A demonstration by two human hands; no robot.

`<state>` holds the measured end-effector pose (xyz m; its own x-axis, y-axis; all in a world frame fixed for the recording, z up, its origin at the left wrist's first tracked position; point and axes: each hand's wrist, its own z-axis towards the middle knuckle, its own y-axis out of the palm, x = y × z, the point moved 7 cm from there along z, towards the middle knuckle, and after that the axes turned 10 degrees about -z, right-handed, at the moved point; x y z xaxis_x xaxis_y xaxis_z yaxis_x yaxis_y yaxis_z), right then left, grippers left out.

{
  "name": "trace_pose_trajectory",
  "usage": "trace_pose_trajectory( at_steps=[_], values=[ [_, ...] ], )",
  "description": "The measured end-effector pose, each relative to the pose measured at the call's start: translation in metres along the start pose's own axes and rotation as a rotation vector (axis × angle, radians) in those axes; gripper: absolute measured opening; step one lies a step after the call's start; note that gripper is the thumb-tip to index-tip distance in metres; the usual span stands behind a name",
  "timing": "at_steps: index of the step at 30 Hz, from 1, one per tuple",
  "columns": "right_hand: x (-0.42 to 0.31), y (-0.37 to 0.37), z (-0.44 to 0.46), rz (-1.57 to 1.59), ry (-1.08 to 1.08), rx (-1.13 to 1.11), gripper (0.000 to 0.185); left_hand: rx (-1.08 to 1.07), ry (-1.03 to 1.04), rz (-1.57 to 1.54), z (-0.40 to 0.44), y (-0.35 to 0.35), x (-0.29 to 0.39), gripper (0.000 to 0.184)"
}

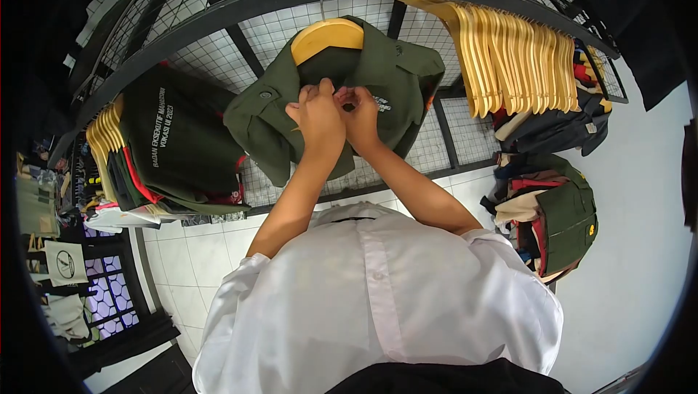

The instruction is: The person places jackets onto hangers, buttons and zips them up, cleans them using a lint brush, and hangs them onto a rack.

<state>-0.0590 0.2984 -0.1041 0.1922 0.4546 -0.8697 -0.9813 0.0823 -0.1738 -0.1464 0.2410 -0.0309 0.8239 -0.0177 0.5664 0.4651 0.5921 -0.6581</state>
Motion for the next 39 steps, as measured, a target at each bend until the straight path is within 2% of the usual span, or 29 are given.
trace_pose_trajectory(
  at_steps=[1, 4, 9, 12, 13, 14, 17, 21, 25, 29, 34, 39],
  values=[
    [-0.001, -0.002, 0.000, 0.025, 0.011, 0.012, 0.017, -0.001, -0.001, 0.000, -0.002, 0.000, 0.001, 0.016],
    [0.010, -0.008, -0.003, 0.102, 0.064, 0.010, 0.015, 0.181, 0.243, -0.085, -0.017, -0.011, 0.023, 0.020],
    [0.022, -0.010, -0.009, 0.250, 0.207, -0.060, 0.016, 0.102, 0.163, -0.139, -0.065, 0.000, 0.007, 0.024],
    [0.021, -0.011, -0.015, 0.283, 0.271, -0.083, 0.016, 0.193, -0.301, -0.750, -0.065, 0.028, -0.062, 0.023],
    [0.021, -0.010, -0.015, 0.301, 0.300, -0.086, 0.015, 0.217, -0.336, -0.920, -0.062, 0.036, -0.073, 0.023],
    [0.022, -0.009, -0.015, 0.319, 0.328, -0.088, 0.015, 0.221, -0.335, -0.922, -0.057, 0.039, -0.075, 0.023],
    [0.020, -0.009, -0.017, 0.249, 0.301, -0.114, 0.015, 0.329, -0.596, -1.214, -0.054, 0.054, -0.092, 0.030],
    [0.015, -0.011, -0.024, 0.162, 0.271, -0.138, 0.016, 0.495, -0.661, -1.029, -0.041, 0.054, -0.081, 0.040],
    [0.020, -0.008, -0.029, 0.142, 0.242, -0.138, 0.016, 0.505, -0.703, -0.802, -0.020, 0.063, -0.095, 0.047],
    [0.011, -0.012, -0.027, 0.080, 0.222, -0.158, 0.019, 0.458, -0.665, -0.688, -0.011, 0.070, -0.101, 0.044],
    [-0.003, -0.022, -0.026, 0.015, 0.264, -0.188, 0.018, 0.431, -0.538, -0.709, -0.015, 0.071, -0.107, 0.037],
    [-0.016, -0.035, -0.015, -0.121, 0.132, -0.052, 0.020, 0.189, -0.532, -1.053, -0.024, 0.052, -0.082, 0.028]
  ],
)
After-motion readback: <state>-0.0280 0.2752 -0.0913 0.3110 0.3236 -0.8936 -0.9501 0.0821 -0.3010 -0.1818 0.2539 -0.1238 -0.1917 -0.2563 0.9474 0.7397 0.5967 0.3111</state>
